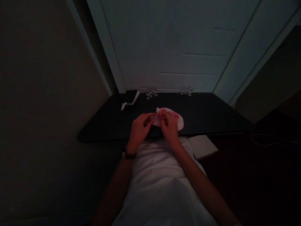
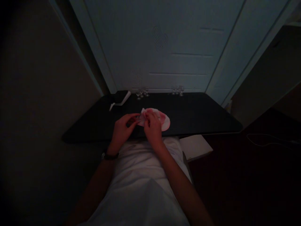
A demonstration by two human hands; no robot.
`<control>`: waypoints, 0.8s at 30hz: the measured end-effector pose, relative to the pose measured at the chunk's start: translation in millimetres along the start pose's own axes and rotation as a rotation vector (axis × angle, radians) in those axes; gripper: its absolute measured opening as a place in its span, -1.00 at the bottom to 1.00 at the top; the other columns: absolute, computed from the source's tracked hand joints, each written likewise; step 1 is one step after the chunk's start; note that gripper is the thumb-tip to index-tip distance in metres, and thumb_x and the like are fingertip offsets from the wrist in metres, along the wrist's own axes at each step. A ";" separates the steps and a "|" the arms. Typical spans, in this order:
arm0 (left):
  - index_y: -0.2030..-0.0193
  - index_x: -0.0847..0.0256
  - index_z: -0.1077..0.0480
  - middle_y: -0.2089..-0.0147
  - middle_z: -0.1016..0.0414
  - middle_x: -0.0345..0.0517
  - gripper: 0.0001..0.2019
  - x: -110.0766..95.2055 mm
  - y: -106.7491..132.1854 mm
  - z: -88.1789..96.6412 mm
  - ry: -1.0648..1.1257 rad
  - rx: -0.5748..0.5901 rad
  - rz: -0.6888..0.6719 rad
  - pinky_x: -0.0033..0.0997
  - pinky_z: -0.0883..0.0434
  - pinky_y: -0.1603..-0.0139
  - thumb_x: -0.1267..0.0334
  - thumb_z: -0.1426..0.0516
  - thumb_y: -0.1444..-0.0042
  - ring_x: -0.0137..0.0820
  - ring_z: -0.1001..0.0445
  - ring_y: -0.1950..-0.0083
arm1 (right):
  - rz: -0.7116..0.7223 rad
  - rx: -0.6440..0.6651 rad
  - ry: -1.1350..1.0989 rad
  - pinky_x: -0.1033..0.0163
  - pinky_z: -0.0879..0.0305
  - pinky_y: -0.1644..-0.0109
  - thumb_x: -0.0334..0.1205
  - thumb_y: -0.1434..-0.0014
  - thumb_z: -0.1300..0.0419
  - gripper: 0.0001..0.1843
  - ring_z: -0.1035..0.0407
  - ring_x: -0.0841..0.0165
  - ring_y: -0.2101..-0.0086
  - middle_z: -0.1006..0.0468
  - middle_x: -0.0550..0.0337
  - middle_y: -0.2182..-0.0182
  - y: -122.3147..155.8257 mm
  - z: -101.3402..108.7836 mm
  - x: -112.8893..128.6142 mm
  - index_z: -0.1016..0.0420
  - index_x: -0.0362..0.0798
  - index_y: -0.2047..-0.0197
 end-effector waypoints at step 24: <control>0.05 0.17 -0.34 0.24 -0.42 -0.15 -0.71 0.9 0.3 -1.7 -0.038 0.009 -0.015 -0.43 -0.37 0.24 0.38 -0.10 -0.05 -0.42 -0.41 0.27 | -0.003 0.048 0.019 0.18 -0.25 0.05 -0.50 -0.06 0.02 -0.67 -0.27 0.28 0.13 -0.36 0.08 0.17 0.0 -1.0 2.5 -0.44 -0.02 0.19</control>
Point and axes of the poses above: each hand's wrist, its own y-axis away from the middle knuckle, its own z-axis out of the back of the hand, x = y × z, the point moved 6 cm from there along -y, towards the middle knuckle
